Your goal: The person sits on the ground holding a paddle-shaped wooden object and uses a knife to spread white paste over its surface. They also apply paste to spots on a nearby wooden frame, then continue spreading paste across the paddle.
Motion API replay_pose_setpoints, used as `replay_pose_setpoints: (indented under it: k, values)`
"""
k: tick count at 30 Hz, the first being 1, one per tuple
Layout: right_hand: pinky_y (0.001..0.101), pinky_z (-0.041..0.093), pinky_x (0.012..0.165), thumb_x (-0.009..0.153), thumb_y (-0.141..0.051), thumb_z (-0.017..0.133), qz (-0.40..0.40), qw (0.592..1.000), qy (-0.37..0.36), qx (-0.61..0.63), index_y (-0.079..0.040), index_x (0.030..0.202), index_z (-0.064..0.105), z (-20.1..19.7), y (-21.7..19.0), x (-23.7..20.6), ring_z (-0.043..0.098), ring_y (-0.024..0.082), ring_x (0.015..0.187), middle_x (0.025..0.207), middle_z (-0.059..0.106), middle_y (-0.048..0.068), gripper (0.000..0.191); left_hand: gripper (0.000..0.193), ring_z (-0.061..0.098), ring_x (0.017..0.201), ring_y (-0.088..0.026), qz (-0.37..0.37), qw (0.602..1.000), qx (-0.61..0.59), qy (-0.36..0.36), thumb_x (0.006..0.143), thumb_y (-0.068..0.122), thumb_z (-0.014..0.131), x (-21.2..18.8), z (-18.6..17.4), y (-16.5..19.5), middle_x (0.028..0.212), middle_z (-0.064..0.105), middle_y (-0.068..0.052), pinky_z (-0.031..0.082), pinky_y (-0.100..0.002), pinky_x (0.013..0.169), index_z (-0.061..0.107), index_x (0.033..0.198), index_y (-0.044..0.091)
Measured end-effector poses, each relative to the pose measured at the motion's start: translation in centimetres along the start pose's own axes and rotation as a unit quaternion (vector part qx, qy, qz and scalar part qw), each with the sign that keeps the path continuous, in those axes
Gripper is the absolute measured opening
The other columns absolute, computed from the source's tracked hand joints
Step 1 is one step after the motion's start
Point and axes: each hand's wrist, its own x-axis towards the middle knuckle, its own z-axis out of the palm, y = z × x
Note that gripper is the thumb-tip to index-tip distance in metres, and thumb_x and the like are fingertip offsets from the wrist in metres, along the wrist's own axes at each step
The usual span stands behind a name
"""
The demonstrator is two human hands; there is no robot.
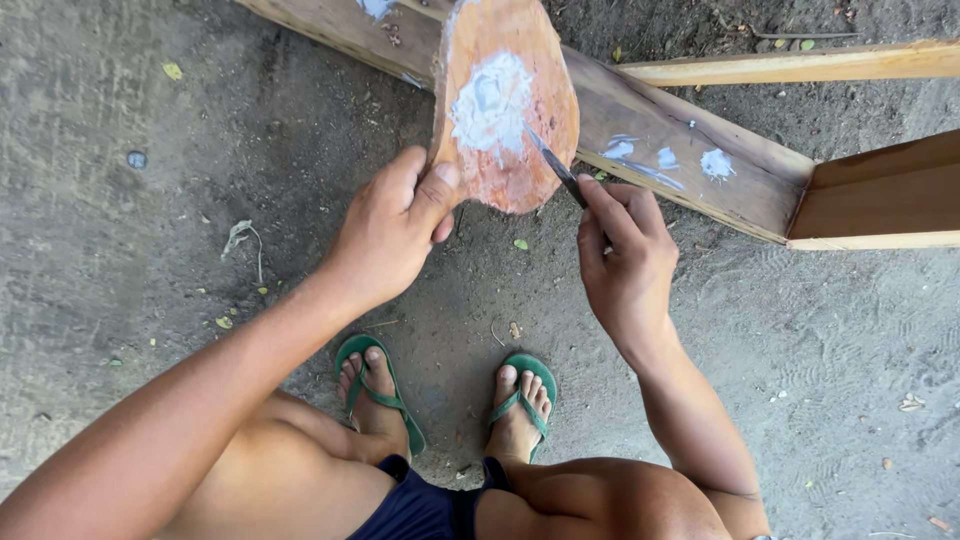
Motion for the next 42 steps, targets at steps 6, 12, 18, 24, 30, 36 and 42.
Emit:
replay_pose_setpoints:
  k: [6,12,18,24,30,36,42]
  values:
    - [0.0356,0.057,0.076,0.097,0.006,0.068,-0.029,0.999,0.011,0.033,-0.004,0.126,0.069,1.1,-0.3,-0.3,0.07,0.025,0.09,0.109,0.067,0.013,0.031,0.037,0.059,0.057,-0.014,-0.008,1.0,-0.004,-0.012,0.106,0.039,0.046,-0.1,0.2,0.5,0.066,0.06,-0.003,0.048,-0.036,0.053,0.054,0.091,0.006]
    - [0.0357,0.056,0.073,0.096,0.006,0.068,-0.013,1.0,0.022,0.002,-0.003,0.126,0.07,1.3,-0.7,-0.3,0.069,0.026,0.088,0.11,0.067,0.014,0.031,0.038,0.06,0.058,-0.015,0.004,1.0,0.005,-0.027,0.106,0.041,0.046,0.4,0.5,-0.3,0.066,0.06,-0.003,0.048,-0.036,0.055,0.055,0.091,0.007]
    - [0.0331,0.057,0.073,0.095,0.006,0.069,-0.017,0.999,-0.009,0.048,-0.003,0.124,0.07,1.5,-0.1,-0.9,0.071,0.023,0.087,0.109,0.068,0.012,0.03,0.04,0.062,0.06,-0.014,0.035,0.998,0.028,-0.037,0.108,0.042,0.046,0.3,0.5,-0.5,0.068,0.062,-0.003,0.048,-0.035,0.057,0.055,0.092,0.006]
    - [0.0306,0.059,0.074,0.104,0.01,0.065,0.05,0.993,0.029,0.104,-0.002,0.123,0.07,0.4,4.2,-1.6,0.072,0.019,0.09,0.11,0.067,0.011,0.022,0.037,0.058,0.055,-0.011,-0.042,0.999,0.009,-0.017,0.108,0.042,0.042,-0.3,-2.5,-0.1,0.069,0.063,-0.002,0.046,-0.031,0.047,0.058,0.097,0.01]
    - [0.0374,0.057,0.076,0.093,0.005,0.071,-0.114,0.982,-0.03,-0.15,-0.006,0.127,0.071,5.8,9.9,-1.6,0.068,0.027,0.093,0.115,0.064,0.012,0.036,0.029,0.056,0.063,-0.003,0.015,0.994,-0.09,0.059,0.109,0.033,0.044,-1.3,-5.3,0.3,0.08,0.062,0.005,0.045,-0.024,0.05,0.056,0.104,0.007]
    - [0.0389,0.053,0.082,0.101,0.0,0.069,-0.248,0.927,-0.032,-0.278,-0.007,0.139,0.066,9.6,12.8,-0.2,0.06,0.025,0.102,0.12,0.059,0.011,0.039,0.033,0.059,0.061,-0.006,0.033,0.996,-0.01,0.078,0.113,0.032,0.045,-2.4,-6.2,0.7,0.071,0.057,0.002,0.046,-0.025,0.05,0.057,0.098,0.005]
    - [0.0351,0.05,0.082,0.104,-0.007,0.066,-0.307,0.895,-0.024,-0.323,-0.004,0.138,0.065,10.7,14.1,1.3,0.059,0.022,0.101,0.123,0.058,0.01,0.035,0.035,0.061,0.062,-0.008,0.047,0.996,0.009,0.079,0.114,0.033,0.045,-3.0,-6.5,0.7,0.071,0.058,0.0,0.046,-0.027,0.051,0.057,0.097,0.005]
